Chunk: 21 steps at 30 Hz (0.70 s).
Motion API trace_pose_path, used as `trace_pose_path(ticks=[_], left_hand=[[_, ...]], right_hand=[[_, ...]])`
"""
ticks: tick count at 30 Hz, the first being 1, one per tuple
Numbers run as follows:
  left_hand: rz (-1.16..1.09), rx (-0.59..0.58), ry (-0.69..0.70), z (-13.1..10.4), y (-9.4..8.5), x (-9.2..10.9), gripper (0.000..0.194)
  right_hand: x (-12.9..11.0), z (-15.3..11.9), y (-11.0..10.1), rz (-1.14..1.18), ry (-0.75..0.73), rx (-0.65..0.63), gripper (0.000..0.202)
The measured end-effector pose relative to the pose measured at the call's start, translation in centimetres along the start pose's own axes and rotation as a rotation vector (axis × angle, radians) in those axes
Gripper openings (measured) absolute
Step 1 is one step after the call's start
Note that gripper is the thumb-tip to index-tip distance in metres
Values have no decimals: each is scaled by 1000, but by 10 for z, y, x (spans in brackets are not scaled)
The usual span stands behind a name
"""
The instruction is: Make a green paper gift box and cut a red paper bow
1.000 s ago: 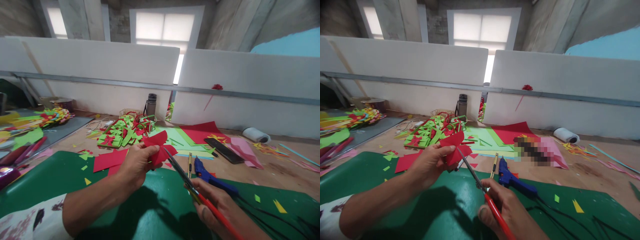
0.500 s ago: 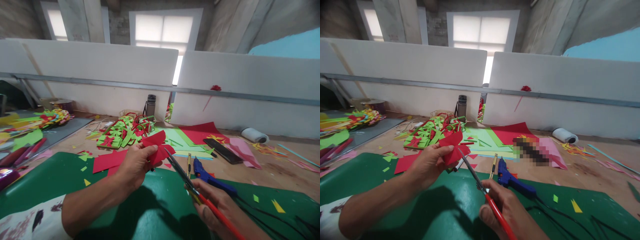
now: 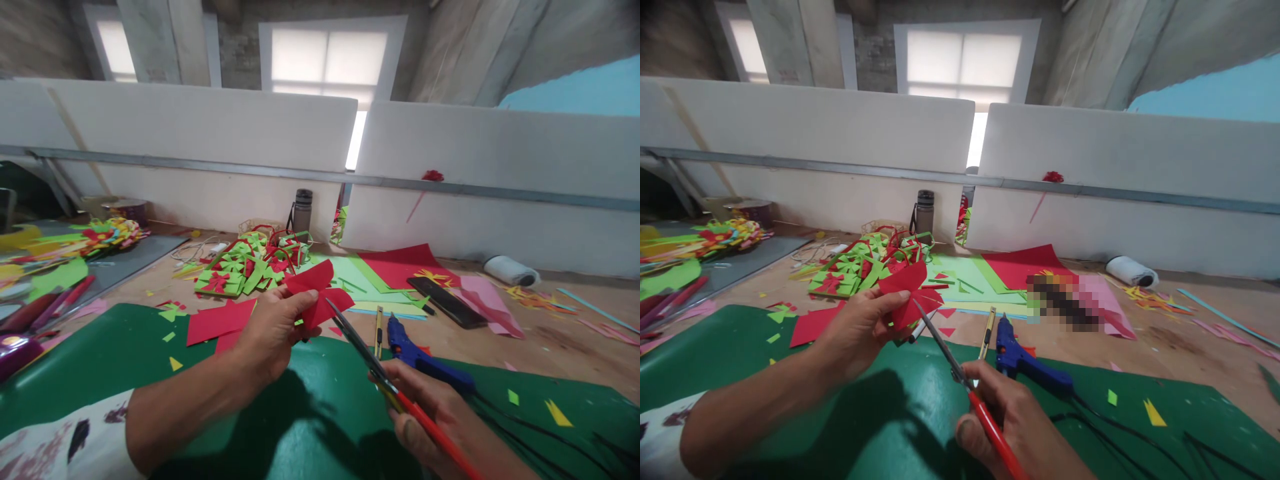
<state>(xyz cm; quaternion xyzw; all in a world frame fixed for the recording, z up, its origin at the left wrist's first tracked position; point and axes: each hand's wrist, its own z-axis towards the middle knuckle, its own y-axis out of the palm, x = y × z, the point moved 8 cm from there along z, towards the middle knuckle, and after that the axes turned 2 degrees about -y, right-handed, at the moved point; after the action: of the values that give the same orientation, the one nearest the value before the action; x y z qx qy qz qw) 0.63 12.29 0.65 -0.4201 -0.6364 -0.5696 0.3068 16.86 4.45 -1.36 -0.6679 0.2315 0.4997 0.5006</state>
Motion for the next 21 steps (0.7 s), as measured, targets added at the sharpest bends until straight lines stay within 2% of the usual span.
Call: trace_pose_path(ticks=[5, 13, 21], left_hand=[[45, -27, -1, 0, 2, 0, 14], [76, -11, -11, 0, 1, 1, 17], [92, -64, -6, 2, 3, 0, 17]], right_hand=[[11, -2, -8, -80, 3, 84, 55], [10, 1, -6, -64, 13, 35, 57], [13, -2, -7, -76, 9, 29, 56]])
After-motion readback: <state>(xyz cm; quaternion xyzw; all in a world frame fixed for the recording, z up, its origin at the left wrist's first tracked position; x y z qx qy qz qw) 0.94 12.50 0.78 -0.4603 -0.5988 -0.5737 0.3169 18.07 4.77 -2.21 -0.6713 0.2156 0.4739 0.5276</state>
